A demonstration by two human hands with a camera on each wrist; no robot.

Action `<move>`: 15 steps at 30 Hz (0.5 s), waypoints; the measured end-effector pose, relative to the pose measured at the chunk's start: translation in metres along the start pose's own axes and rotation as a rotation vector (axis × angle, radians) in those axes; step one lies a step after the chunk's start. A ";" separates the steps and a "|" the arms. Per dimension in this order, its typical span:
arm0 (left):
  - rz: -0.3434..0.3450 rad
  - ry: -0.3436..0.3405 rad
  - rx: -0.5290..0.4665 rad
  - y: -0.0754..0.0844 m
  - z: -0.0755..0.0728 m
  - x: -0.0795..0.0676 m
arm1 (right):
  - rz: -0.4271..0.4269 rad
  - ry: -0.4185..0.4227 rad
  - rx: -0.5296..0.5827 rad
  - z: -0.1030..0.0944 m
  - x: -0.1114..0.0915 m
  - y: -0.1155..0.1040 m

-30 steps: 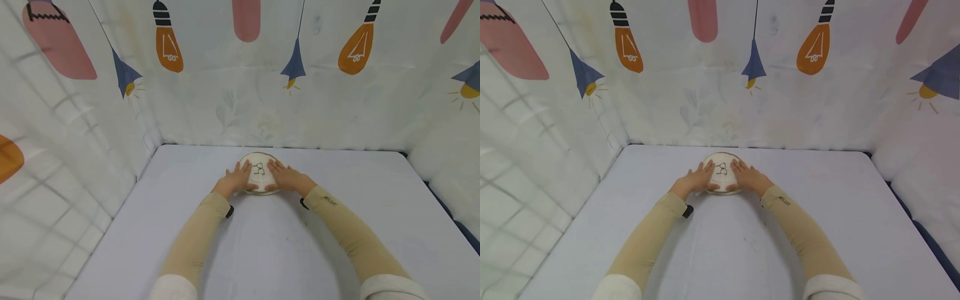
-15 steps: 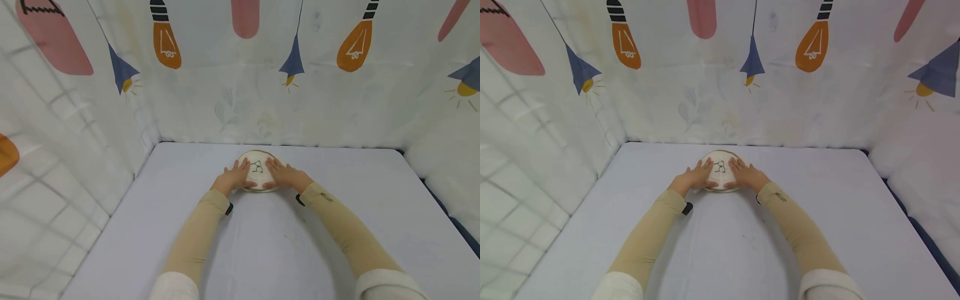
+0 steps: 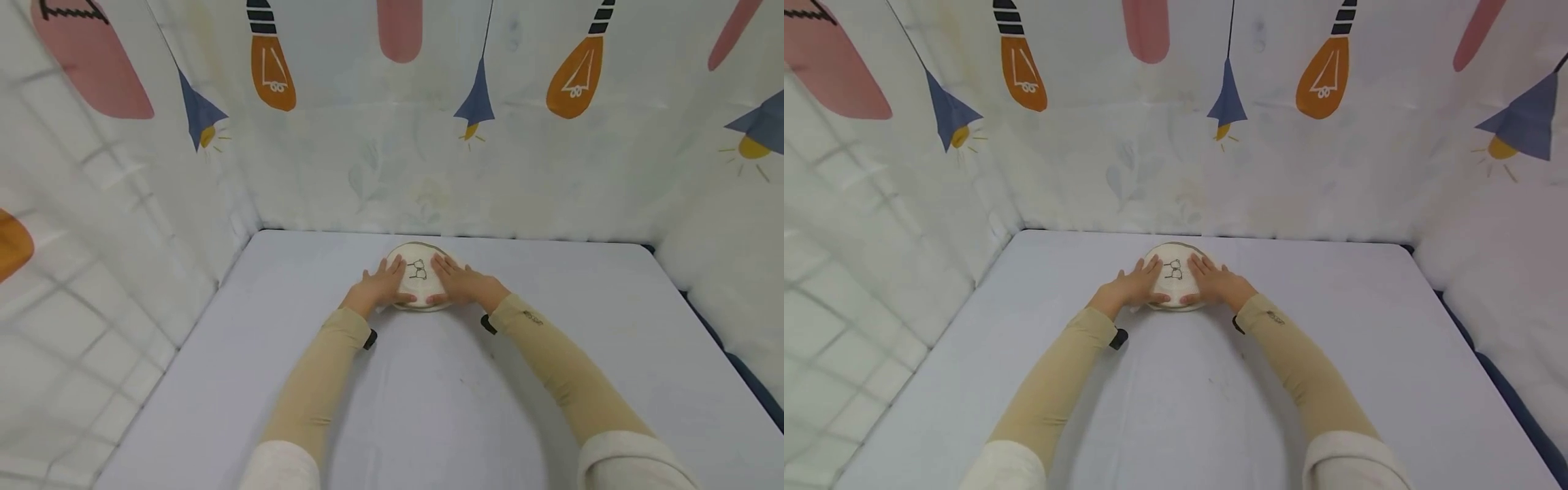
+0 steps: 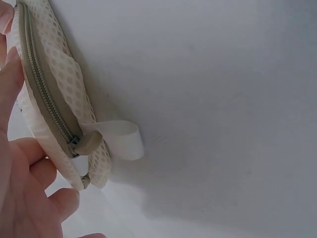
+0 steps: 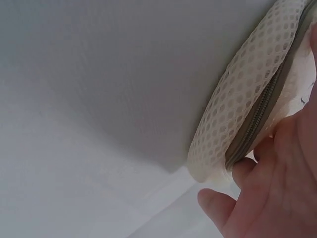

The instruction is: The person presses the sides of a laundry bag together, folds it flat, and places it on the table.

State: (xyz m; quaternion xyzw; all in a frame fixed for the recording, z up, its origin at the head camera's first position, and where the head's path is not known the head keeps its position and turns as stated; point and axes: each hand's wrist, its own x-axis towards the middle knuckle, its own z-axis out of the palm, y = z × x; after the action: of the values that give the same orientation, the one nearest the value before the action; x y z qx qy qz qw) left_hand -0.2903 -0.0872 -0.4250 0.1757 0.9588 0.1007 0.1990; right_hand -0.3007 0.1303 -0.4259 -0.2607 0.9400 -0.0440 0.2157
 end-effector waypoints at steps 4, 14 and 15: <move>0.007 0.008 0.002 -0.002 0.002 -0.002 | -0.026 0.030 -0.013 0.003 0.000 0.003; -0.002 0.045 0.028 -0.004 0.001 -0.007 | -0.082 0.111 0.151 0.005 -0.013 0.013; -0.003 0.050 0.033 -0.004 0.001 -0.007 | -0.079 0.113 0.165 0.004 -0.014 0.013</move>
State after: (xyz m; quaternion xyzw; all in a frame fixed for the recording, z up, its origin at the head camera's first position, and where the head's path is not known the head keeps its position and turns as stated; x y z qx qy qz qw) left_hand -0.2852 -0.0939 -0.4241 0.1750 0.9653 0.0891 0.1724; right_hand -0.2938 0.1489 -0.4270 -0.2760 0.9329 -0.1441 0.1812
